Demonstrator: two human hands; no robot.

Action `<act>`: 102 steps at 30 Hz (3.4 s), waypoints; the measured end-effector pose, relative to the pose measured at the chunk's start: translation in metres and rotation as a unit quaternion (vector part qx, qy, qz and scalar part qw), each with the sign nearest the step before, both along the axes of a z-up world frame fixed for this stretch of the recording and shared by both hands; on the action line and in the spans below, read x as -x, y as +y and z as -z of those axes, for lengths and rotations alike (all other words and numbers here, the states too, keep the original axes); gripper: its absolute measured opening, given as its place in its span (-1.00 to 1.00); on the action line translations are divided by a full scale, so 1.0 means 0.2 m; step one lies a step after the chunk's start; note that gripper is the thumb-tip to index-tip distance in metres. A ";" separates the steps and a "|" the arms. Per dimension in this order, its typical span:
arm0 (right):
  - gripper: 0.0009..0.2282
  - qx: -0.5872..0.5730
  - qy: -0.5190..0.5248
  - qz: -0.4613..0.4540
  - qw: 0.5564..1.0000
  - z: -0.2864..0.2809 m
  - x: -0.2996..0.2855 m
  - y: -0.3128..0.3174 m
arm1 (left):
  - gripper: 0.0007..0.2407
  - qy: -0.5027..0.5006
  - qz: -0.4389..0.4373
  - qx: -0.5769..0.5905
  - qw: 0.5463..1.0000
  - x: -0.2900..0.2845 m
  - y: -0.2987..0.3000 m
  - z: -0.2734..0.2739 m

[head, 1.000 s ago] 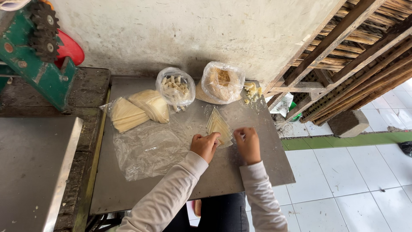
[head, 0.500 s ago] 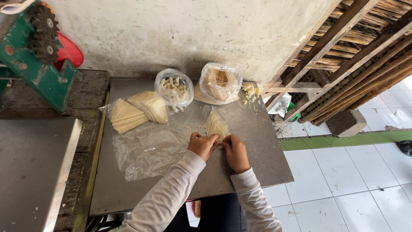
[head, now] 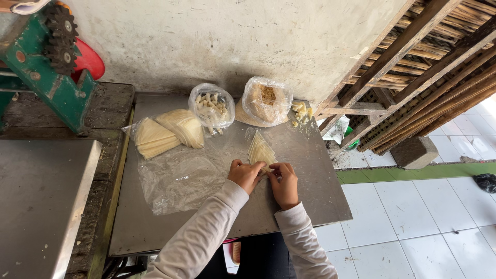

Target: The person prepares thin dough wrappers, places a small amount of filling from a plastic bag onto each wrapper, and folds them into triangular shapes, lining them up on the table.

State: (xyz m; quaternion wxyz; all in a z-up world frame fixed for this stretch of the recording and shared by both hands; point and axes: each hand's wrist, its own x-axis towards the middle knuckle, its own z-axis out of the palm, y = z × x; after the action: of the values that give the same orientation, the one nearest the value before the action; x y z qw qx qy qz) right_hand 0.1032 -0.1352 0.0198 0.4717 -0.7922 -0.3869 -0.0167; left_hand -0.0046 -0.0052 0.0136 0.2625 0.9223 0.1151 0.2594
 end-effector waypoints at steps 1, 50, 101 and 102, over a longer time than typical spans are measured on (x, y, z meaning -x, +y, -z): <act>-0.84 0.003 -0.006 -0.007 1.000 0.01 0.00 0.00 | -0.63 0.001 -0.001 0.000 1.000 0.00 0.00 0.00; -0.90 0.206 -0.019 -0.170 0.964 0.02 -0.37 0.12 | -0.84 0.060 -0.051 -0.010 0.997 -0.15 0.08 -0.01; -0.85 0.067 -0.163 -0.144 0.974 0.07 -0.39 0.15 | -0.75 0.002 -0.105 -0.072 0.992 -0.18 0.20 0.16; -0.87 0.084 -0.152 -0.134 0.976 0.07 -0.37 0.15 | -0.77 0.008 -0.122 -0.081 0.989 -0.17 0.19 0.16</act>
State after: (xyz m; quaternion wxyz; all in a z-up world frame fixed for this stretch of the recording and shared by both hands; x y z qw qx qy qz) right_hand 0.1770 -0.1042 0.0064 0.3370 -0.7580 -0.5570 -0.0406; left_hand 0.0301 0.0329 -0.0180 0.1522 0.9218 0.2071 0.2901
